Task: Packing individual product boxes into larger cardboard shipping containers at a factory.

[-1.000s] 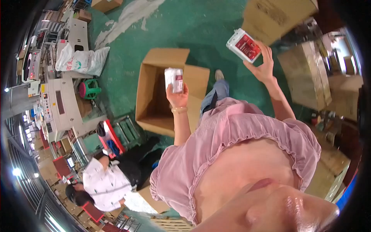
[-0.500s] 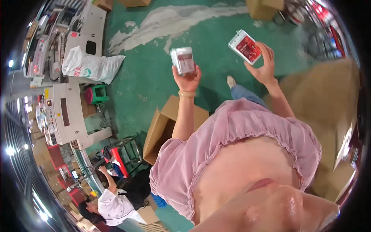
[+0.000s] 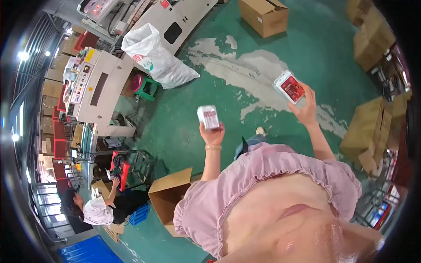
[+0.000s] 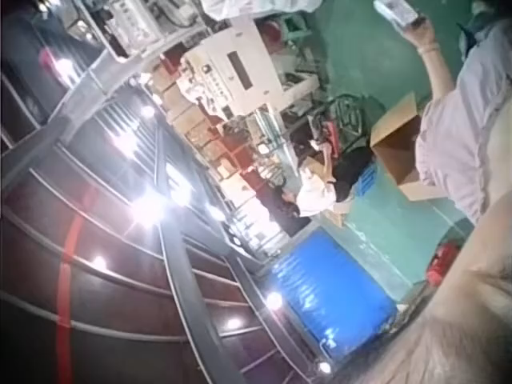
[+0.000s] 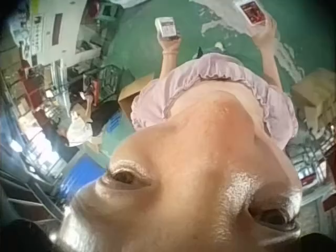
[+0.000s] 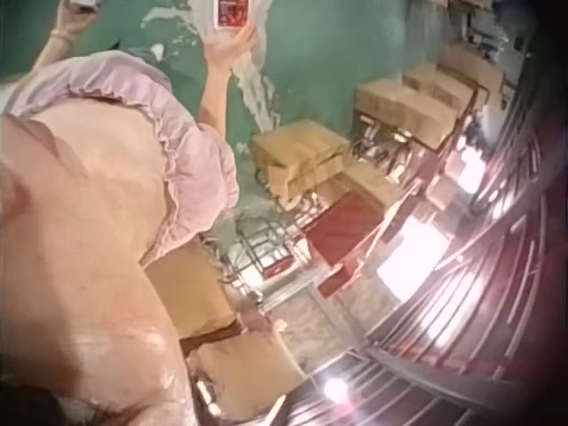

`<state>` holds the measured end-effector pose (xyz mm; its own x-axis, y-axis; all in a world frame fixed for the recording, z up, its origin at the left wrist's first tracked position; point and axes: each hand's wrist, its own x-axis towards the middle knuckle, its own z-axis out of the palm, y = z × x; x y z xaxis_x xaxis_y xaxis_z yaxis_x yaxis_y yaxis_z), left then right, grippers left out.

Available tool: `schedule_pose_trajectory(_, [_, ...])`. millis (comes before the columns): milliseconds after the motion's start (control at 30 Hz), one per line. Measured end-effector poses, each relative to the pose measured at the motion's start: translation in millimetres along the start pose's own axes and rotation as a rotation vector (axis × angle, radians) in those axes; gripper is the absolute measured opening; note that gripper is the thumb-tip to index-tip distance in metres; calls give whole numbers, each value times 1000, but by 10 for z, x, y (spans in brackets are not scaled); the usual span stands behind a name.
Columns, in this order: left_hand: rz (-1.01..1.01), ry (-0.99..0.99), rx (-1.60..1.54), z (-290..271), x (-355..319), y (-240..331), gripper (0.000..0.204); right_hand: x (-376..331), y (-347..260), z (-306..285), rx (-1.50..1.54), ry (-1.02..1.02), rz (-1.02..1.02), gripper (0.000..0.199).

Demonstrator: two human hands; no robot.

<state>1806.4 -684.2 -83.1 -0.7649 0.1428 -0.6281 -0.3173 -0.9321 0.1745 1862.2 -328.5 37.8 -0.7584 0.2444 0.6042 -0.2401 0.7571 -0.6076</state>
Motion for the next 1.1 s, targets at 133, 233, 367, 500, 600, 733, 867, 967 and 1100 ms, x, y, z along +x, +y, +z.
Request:
schedule_pose_trajectory(133, [-169, -156, 4, 1377, 1109, -468, 58, 932, 697, 298, -19, -5, 75, 67])
schedule_pose_trajectory(233, [-295, -277, 281, 2553, 1882, -772, 58, 1585, 1383, 656, -45, 30, 154, 67])
schedule_pose_trajectory(367, [-324, -364, 376, 3579, 3175, -805, 54, 2648, 2296, 1435, -97, 27, 192, 68])
schedule_pose_trajectory(500, [-292, -390, 188, 4194, 4242, -550, 57, 4130, 3080, 2345, -97, -2, 124, 67])
schedule_pose_trajectory(600, [-143, -376, 100, 4674, 4655, -234, 54, 5260, 3242, 3001, 40, -11, 130, 65])
schedule_pose_trajectory(733, [120, -303, 116, 4968, 5481, 432, 48, 6790, 3551, 3982, 114, -65, 18, 65])
schedule_pose_trajectory(867, [207, -245, 171, 5400, 6512, 923, 49, 8093, 4113, 5107, 111, -66, -101, 65])
schedule_pose_trajectory(967, [266, -149, 25, 6167, 7428, 1120, 50, 9025, 4390, 5803, 119, -84, -138, 66])
schedule_pose_trajectory(1100, [200, -243, 7, 7433, 8482, 1342, 45, 10125, 4693, 6473, 71, -101, -164, 67])
